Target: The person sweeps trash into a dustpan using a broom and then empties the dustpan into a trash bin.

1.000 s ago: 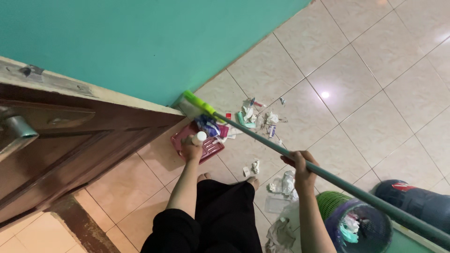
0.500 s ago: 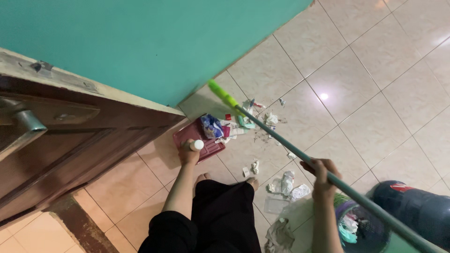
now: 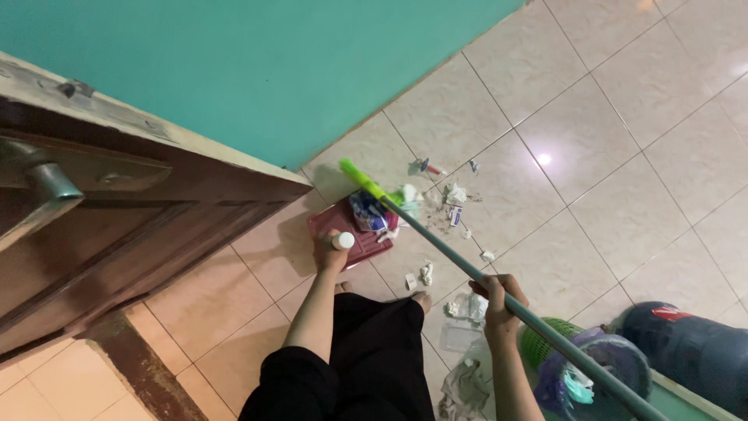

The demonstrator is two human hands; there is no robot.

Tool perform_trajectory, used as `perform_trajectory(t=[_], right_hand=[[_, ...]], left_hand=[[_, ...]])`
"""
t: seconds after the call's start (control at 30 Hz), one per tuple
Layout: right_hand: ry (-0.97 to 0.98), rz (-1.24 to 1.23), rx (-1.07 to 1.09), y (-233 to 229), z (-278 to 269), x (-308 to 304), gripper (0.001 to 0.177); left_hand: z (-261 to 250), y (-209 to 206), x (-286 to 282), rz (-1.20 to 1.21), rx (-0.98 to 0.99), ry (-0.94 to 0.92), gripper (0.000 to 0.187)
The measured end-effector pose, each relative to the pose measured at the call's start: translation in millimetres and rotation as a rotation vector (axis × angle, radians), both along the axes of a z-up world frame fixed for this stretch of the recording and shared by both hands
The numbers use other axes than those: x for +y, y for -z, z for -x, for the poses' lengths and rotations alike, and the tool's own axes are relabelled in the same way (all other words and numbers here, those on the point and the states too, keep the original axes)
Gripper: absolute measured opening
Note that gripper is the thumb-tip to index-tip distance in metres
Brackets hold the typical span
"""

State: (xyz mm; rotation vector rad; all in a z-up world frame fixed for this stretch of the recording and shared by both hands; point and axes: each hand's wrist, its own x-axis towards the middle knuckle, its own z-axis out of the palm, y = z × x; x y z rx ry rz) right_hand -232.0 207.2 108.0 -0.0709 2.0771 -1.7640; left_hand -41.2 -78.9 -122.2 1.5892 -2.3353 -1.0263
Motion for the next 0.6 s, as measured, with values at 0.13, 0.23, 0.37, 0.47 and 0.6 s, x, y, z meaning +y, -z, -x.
perform_trajectory(t=[0.13, 0.23, 0.37, 0.47, 0.6], right_hand=[[0.039, 0.114, -0.050, -1.1, 2.7, 6.3, 0.023], [0.110, 0.028, -0.079, -10.8, 11.9, 17.6, 0.025], [0.145, 0.075, 0.011, -39.5, 22.7, 39.7, 0.025], [0.163, 0.055, 0.064, -66.9, 28.5, 53.9, 0.025], [0.170, -0.038, 0.108, -73.8, 35.1, 56.4, 0.024]], left_hand=[[4.5, -0.2, 11.4, -0.056, -0.070, -0.053, 0.028], [3.0, -1.0, 17.3, -0.043, 0.003, -0.072, 0.027], [-3.0, -3.4, 15.8, -0.052, -0.091, -0.081, 0.027], [-14.0, -5.3, 15.4, 0.025, -0.019, -0.018, 0.025], [-18.3, -6.4, 17.3, -0.090, -0.041, -0.070, 0.040]])
